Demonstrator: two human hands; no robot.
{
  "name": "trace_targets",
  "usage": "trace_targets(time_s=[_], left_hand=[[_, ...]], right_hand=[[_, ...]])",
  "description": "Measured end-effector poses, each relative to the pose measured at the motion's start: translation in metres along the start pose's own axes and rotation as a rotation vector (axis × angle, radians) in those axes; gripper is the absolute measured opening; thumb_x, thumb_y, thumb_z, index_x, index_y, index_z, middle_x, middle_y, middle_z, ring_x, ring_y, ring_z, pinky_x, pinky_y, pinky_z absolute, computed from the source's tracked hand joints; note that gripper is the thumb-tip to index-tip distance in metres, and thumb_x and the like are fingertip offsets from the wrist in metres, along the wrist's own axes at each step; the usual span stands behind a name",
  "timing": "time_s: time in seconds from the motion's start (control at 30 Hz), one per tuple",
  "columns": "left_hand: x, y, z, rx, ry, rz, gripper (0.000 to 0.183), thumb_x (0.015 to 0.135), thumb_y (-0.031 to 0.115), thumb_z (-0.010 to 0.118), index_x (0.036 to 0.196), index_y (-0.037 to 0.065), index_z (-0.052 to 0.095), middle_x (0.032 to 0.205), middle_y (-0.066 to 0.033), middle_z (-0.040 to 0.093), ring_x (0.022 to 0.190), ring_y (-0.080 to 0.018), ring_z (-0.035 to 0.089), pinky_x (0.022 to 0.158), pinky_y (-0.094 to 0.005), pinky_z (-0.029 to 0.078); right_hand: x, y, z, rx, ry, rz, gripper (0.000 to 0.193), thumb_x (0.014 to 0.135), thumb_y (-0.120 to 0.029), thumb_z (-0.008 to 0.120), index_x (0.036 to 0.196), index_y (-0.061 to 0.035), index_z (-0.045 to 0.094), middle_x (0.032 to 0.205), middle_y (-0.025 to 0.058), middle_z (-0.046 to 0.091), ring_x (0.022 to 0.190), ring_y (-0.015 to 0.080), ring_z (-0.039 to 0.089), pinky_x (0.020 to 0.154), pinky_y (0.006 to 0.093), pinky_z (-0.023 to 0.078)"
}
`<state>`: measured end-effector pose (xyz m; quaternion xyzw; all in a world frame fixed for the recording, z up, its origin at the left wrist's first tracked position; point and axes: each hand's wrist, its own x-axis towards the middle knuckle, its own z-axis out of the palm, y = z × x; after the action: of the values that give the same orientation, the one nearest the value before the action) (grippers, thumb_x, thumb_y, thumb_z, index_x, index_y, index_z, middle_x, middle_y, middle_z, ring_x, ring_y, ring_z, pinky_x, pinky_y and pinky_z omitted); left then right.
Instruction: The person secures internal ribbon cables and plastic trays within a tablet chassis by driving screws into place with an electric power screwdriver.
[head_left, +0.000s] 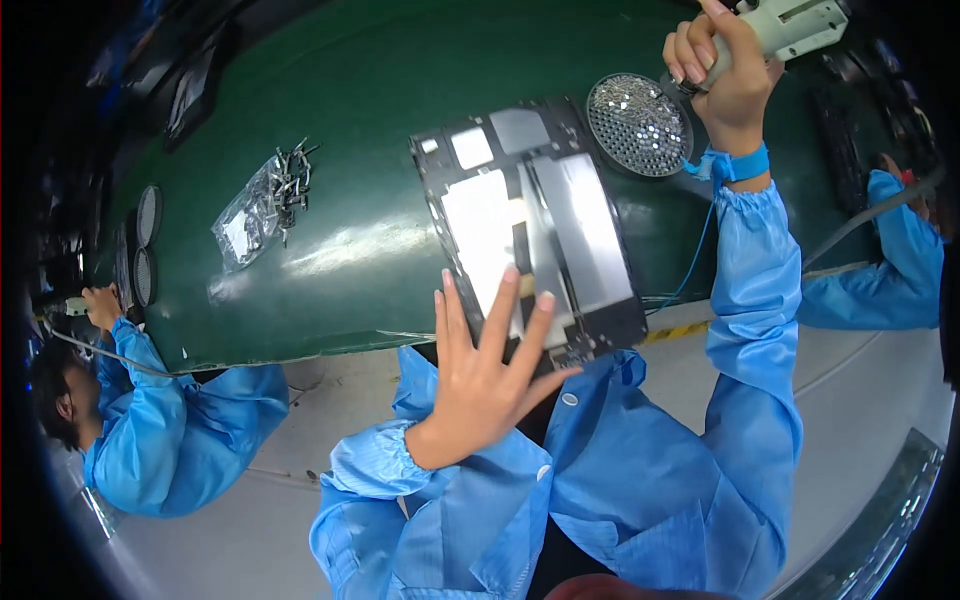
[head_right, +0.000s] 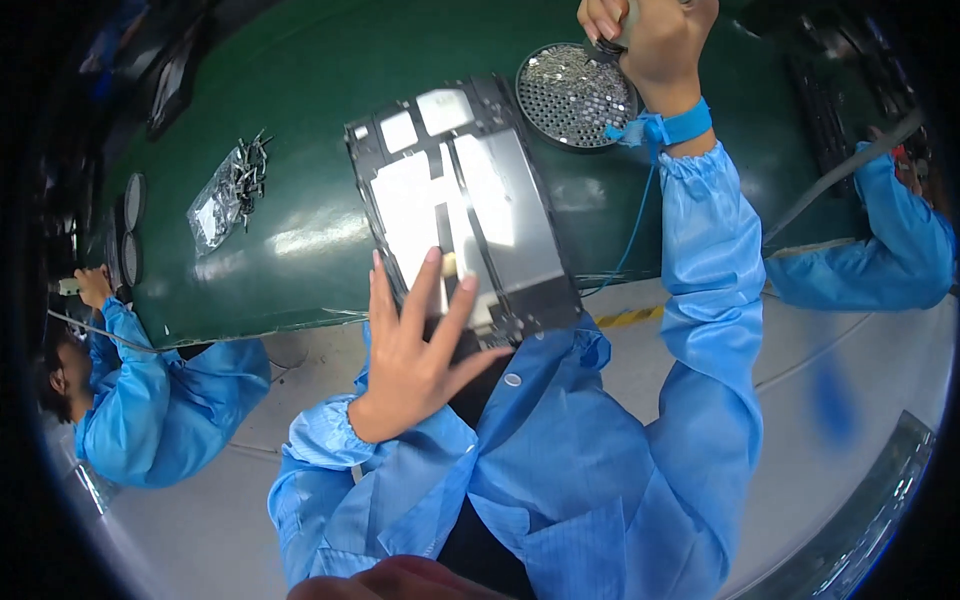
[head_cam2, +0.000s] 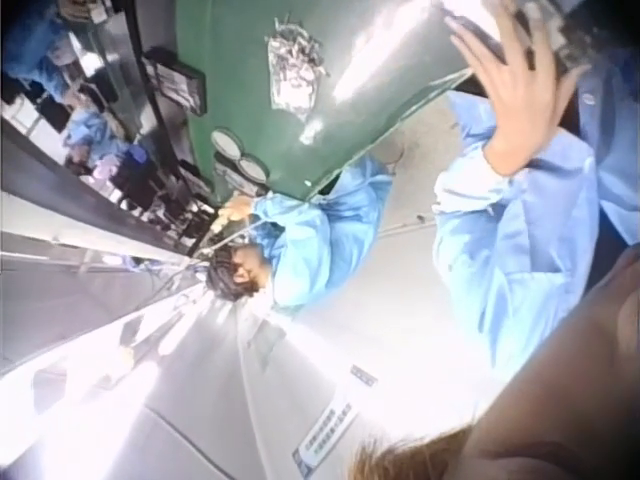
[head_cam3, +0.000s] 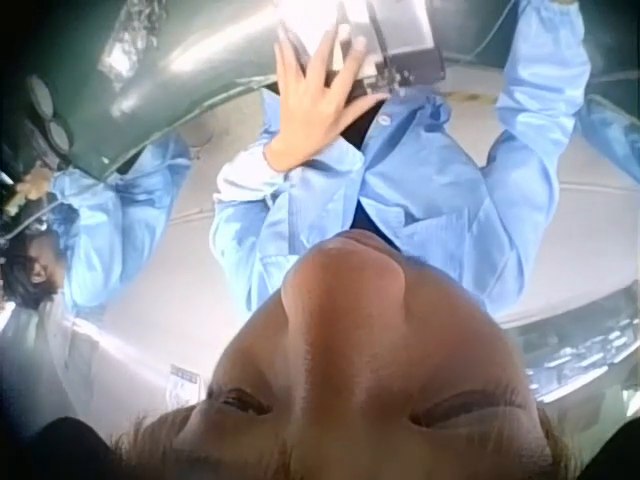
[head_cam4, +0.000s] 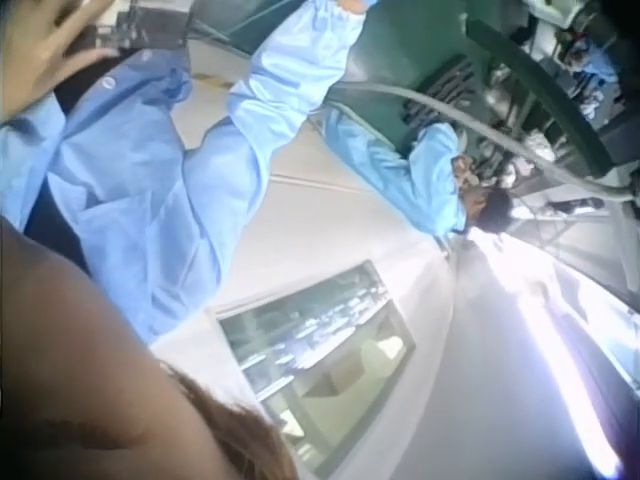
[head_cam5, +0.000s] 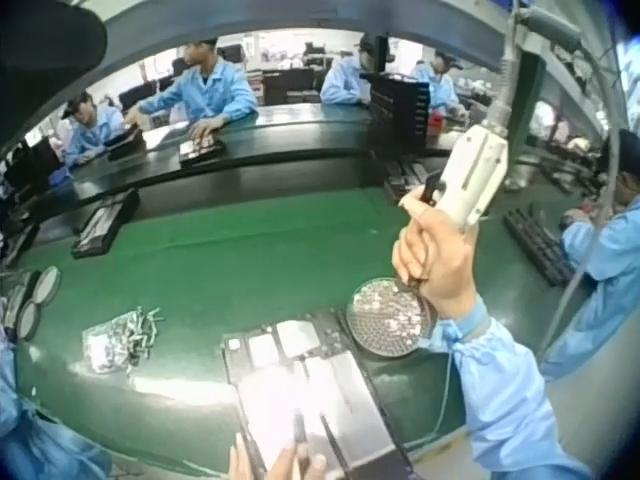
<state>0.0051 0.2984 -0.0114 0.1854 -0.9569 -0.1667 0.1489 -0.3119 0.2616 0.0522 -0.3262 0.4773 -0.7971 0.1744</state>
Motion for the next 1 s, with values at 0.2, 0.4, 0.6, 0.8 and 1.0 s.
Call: trace_targets(time_s=[0.2,0.4,0.6,0.8,1.0], left_hand=[[0.055,-0.07,-0.007,0.031,0.073,0.044,0.072,0.082,0.025,0.076,0.142,-0.001,0.045,0.149,-0.0279,0.037,0.133,-0.0498,0.04,0.112,-0.0584,0.031],[0.145,-0.164,-0.011,0.173,0.249,0.139,0.056,0.088,0.022,0.07,0.133,-0.006,0.052,0.139,-0.0278,0.049,0.123,-0.0445,0.052,0.108,-0.0484,0.04],[0.25,-0.252,0.002,0.24,0.363,0.162,0.052,0.095,0.034,0.062,0.135,0.001,0.054,0.141,-0.0242,0.05,0.124,-0.0437,0.051,0.104,-0.0448,0.043],[0.294,-0.278,0.023,0.267,0.436,-0.001,0.063,0.098,0.051,0.05,0.145,0.009,0.045,0.148,-0.0185,0.044,0.131,-0.0398,0.047,0.105,-0.0441,0.043],[0.3,-0.294,0.018,0.274,0.316,-0.178,0.066,0.098,0.055,0.046,0.149,0.013,0.04,0.155,-0.0134,0.037,0.138,-0.039,0.04,0.109,-0.0462,0.038]], right_hand=[[0.009,-0.005,-0.033,0.092,0.084,-0.049,0.016,0.093,-0.016,0.059,0.1,-0.0018,0.057,0.05,-0.0022,0.035,0.034,0.0105,0.034,0.035,0.0277,0.035],[0.002,-0.004,-0.053,0.099,0.045,-0.022,0.015,0.093,-0.015,0.058,0.099,-0.0007,0.056,0.048,-0.0008,0.036,0.033,0.0114,0.036,0.034,0.0284,0.036],[-0.014,0.011,-0.037,0.002,-0.222,-0.018,0.024,0.093,-0.014,0.053,0.103,0.0073,0.057,0.05,0.0,0.036,0.038,0.0102,0.037,0.039,0.0293,0.036],[-0.035,0.02,-0.023,0.138,-0.328,0.099,0.012,0.088,-0.005,0.065,0.096,0.0047,0.063,0.059,0.0038,0.055,0.041,0.0082,0.048,0.038,0.0252,0.039],[-0.035,0.026,-0.022,0.149,-0.363,0.125,0.015,0.089,-0.007,0.063,0.097,0.0057,0.062,0.054,0.0022,0.051,0.041,0.0077,0.047,0.039,0.0247,0.039]])
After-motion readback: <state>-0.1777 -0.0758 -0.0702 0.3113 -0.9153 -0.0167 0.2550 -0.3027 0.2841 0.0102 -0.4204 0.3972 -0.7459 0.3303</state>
